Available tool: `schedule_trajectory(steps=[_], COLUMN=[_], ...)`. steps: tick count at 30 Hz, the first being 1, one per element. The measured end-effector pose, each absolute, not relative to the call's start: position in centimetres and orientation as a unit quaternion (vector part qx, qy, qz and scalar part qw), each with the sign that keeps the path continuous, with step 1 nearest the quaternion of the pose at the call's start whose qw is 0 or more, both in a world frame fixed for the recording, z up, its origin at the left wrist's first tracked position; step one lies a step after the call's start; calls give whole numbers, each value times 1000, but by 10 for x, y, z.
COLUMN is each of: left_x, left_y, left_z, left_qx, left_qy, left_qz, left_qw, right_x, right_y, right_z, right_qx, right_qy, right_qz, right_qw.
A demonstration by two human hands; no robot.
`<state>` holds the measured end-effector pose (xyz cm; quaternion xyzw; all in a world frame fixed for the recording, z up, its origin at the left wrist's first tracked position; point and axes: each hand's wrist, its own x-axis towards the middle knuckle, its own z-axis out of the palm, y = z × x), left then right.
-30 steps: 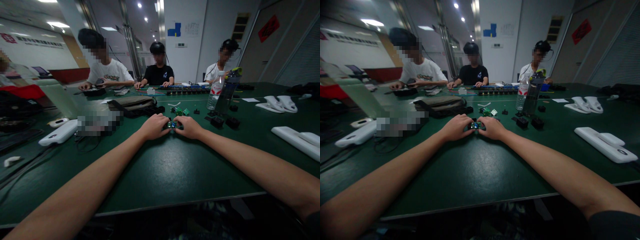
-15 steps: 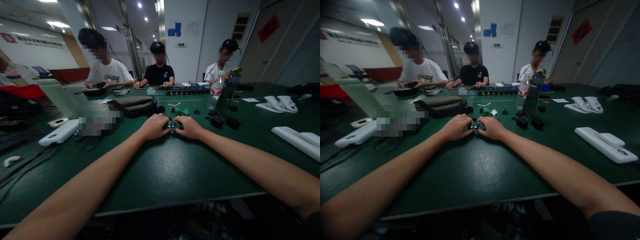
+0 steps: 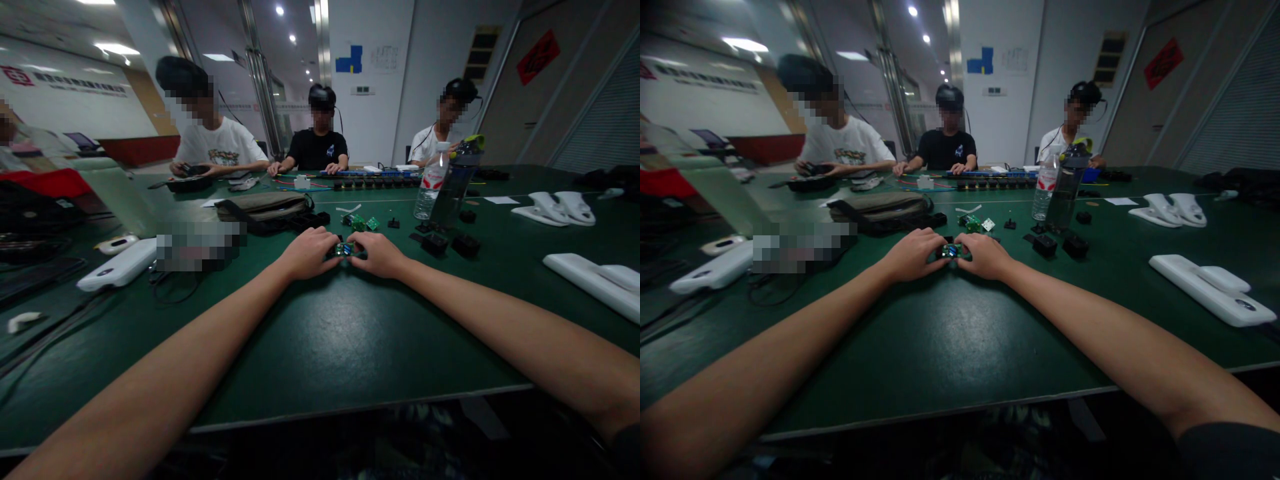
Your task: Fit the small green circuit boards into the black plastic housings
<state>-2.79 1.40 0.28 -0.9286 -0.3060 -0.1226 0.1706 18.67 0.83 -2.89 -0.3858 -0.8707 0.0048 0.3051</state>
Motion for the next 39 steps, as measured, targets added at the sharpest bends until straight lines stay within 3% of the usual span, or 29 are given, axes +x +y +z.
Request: schedule_trajectory(steps=[39], left_x=[-29], left_y=[16], left_z=[2], left_qx=[-929], left_qy=[-299], left_qz=[-132], left_qw=[171], right_x=[187], right_y=[8], right_z=[-30], right_qx=[-382], right_qy=[-871], right_qz=[7], right_qw=[308])
